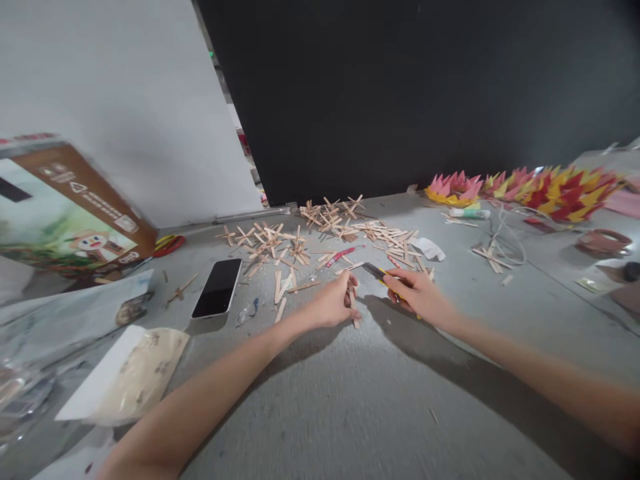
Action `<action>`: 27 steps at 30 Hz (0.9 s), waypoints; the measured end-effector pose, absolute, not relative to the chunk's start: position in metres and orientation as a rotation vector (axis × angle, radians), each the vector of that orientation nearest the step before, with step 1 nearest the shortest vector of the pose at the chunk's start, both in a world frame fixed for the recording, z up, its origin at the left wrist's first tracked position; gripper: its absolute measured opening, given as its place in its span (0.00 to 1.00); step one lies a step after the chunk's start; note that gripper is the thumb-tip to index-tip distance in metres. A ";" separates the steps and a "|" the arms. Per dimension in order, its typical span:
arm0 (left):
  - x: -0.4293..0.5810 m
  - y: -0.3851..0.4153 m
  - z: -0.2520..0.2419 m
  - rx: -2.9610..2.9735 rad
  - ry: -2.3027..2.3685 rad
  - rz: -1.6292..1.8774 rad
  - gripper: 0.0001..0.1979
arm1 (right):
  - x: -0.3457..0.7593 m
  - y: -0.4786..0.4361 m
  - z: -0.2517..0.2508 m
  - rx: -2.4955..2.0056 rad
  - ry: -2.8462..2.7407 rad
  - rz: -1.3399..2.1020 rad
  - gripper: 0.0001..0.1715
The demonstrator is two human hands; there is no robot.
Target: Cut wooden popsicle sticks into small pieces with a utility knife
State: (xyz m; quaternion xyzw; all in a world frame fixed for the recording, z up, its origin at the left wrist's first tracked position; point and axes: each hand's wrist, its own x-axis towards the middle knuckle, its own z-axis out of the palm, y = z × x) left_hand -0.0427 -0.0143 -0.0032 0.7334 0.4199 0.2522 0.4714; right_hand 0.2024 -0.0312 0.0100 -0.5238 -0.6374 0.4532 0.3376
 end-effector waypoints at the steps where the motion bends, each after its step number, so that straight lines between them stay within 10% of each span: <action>1: -0.041 -0.015 -0.002 1.756 1.003 0.662 0.25 | 0.199 -0.029 0.008 -1.359 -1.642 1.166 0.27; 10: -0.043 0.006 -0.012 1.210 0.927 1.320 0.26 | 0.156 -0.004 0.011 -1.355 -1.598 1.232 0.28; 27: -0.051 0.014 -0.024 0.663 0.778 1.243 0.23 | 0.140 0.003 -0.016 -1.255 -1.737 0.968 0.24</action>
